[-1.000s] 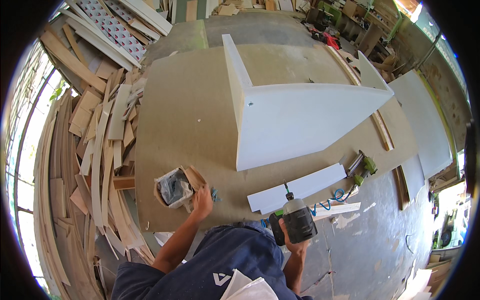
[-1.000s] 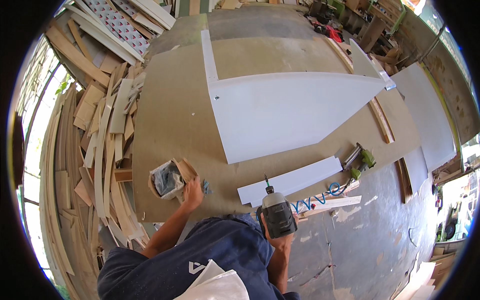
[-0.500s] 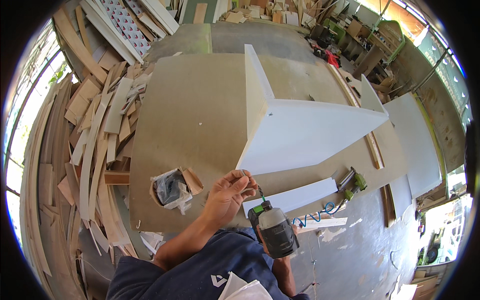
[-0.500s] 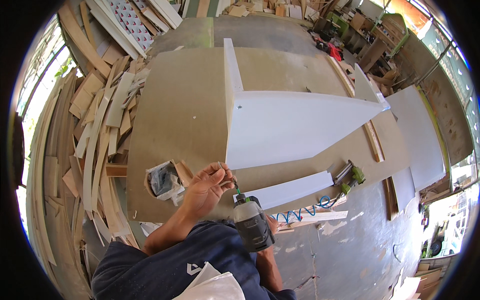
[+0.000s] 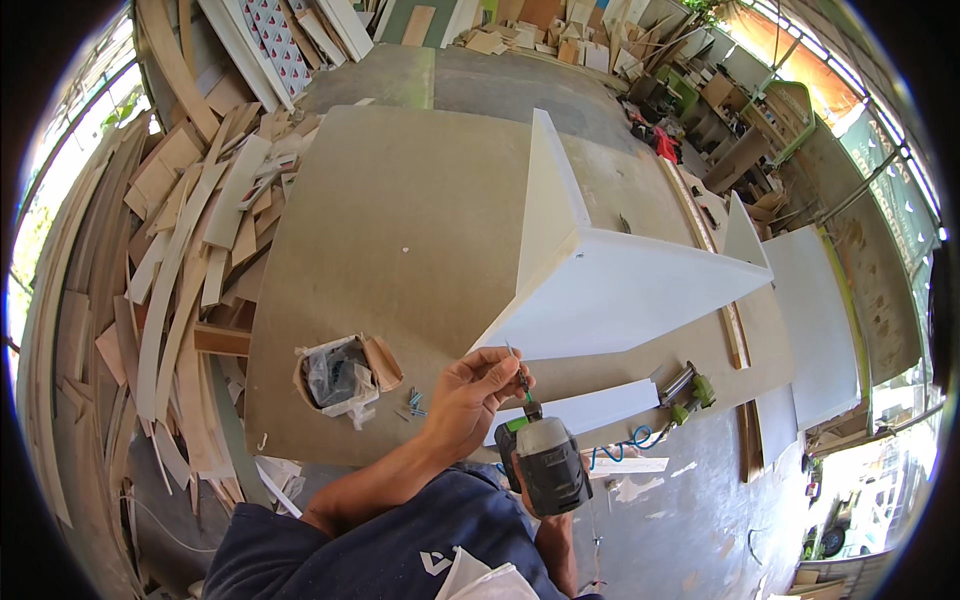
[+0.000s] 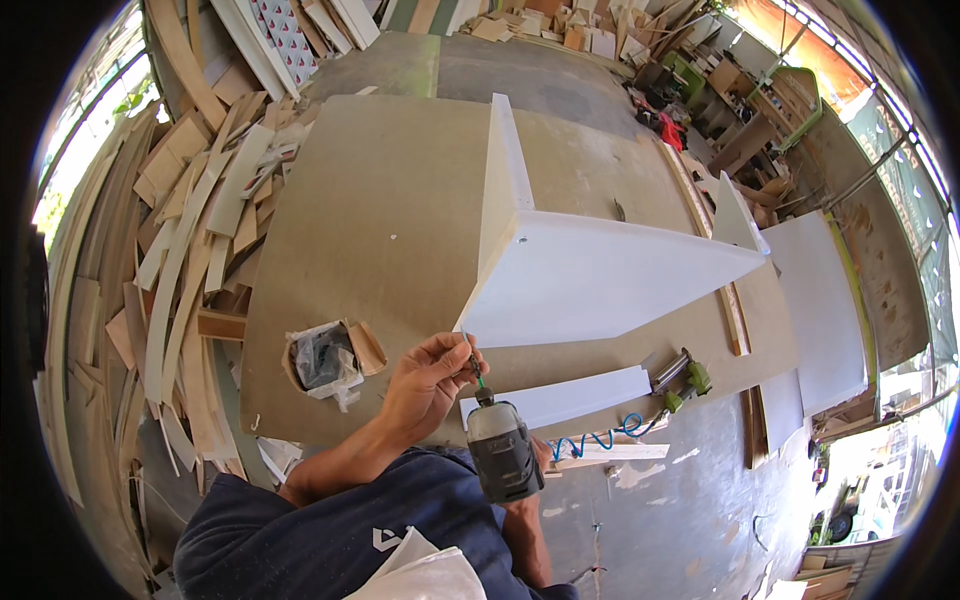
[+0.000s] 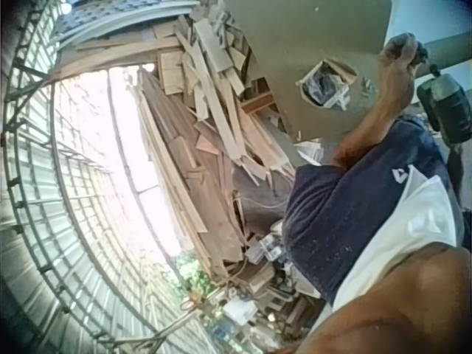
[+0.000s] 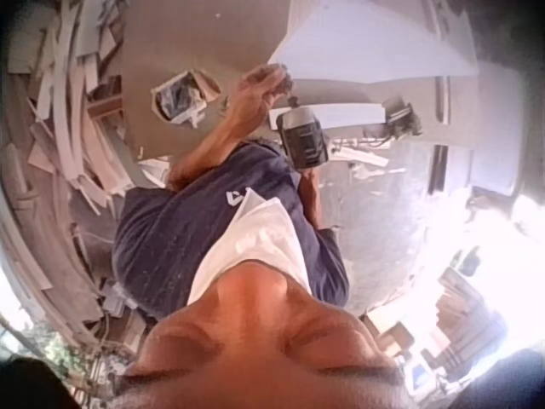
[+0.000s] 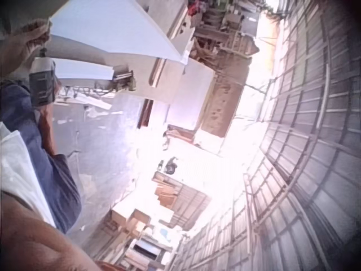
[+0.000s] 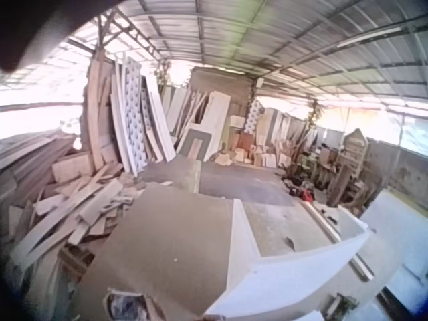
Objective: The person assembles a white cabinet component on a workbench. They use a cordless drill to drive screws into the joints of the white panels and then use a pneumatic nail gun to secure the edges of the assembly.
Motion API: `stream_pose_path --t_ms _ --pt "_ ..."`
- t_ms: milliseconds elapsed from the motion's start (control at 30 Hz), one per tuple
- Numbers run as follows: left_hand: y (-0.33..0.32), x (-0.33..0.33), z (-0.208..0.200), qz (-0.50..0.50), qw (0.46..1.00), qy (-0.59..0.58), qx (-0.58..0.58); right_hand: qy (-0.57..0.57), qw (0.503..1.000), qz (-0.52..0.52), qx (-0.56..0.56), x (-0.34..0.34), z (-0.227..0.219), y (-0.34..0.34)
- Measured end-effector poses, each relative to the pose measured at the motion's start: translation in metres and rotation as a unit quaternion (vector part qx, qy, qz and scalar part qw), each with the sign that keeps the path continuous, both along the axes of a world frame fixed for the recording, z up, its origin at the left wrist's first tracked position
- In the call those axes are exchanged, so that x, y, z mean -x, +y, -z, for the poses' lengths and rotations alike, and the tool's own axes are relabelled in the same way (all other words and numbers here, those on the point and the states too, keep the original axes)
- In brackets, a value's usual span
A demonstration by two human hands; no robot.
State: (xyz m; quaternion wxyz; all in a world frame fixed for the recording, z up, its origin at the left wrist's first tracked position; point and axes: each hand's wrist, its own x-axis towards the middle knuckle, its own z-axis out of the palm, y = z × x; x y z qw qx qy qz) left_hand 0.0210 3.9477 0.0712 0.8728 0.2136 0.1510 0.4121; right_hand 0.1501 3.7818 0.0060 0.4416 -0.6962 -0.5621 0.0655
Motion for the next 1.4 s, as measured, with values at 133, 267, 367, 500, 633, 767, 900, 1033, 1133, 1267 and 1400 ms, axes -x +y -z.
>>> stream_pose_path --t_ms 133,267,367,500,633,767,900,1033,1133,1267,1400 --pt "0.0 0.0 -0.002 0.003 1.0 0.016 -0.011 0.003 1.0 0.004 0.001 0.003 0.002 0.0" --pt "0.001 0.0 -0.005 0.003 1.0 0.01 -0.012 0.008 1.0 0.007 0.001 0.004 0.002 0.001" --pt "0.003 0.002 -0.006 0.01 0.999 0.016 -0.034 0.009 1.0 0.011 0.0 0.006 0.002 0.003" --pt "0.004 -0.001 -0.007 0.013 0.999 0.021 -0.048 0.012 1.0 0.017 -0.004 0.006 0.001 0.006" --pt "0.007 -0.008 -0.007 0.001 0.997 0.026 -0.078 0.018 0.999 0.027 -0.01 0.006 0.003 0.012" --pt "0.016 -0.015 -0.013 -0.009 0.994 0.045 -0.095 0.018 0.999 0.03 -0.021 0.009 0.0 0.023" --pt "0.048 -0.019 0.014 -0.115 0.984 0.103 -0.094 -0.021 0.999 0.023 -0.042 0.008 -0.019 0.032" --pt "0.112 -0.035 0.022 -0.19 0.967 0.147 -0.089 -0.014 0.999 0.026 -0.034 0.005 -0.014 0.035" --pt "0.137 -0.057 -0.003 -0.149 0.973 0.107 -0.139 0.039 0.999 0.025 -0.025 0.004 -0.018 0.038" --pt "0.145 -0.081 -0.039 -0.083 0.983 0.137 -0.084 0.069 0.996 0.014 -0.049 0.009 -0.03 0.044" --pt "0.14 -0.097 -0.039 -0.062 0.987 0.111 -0.1 -0.012 0.995 0.007 -0.096 0.007 -0.034 0.052"
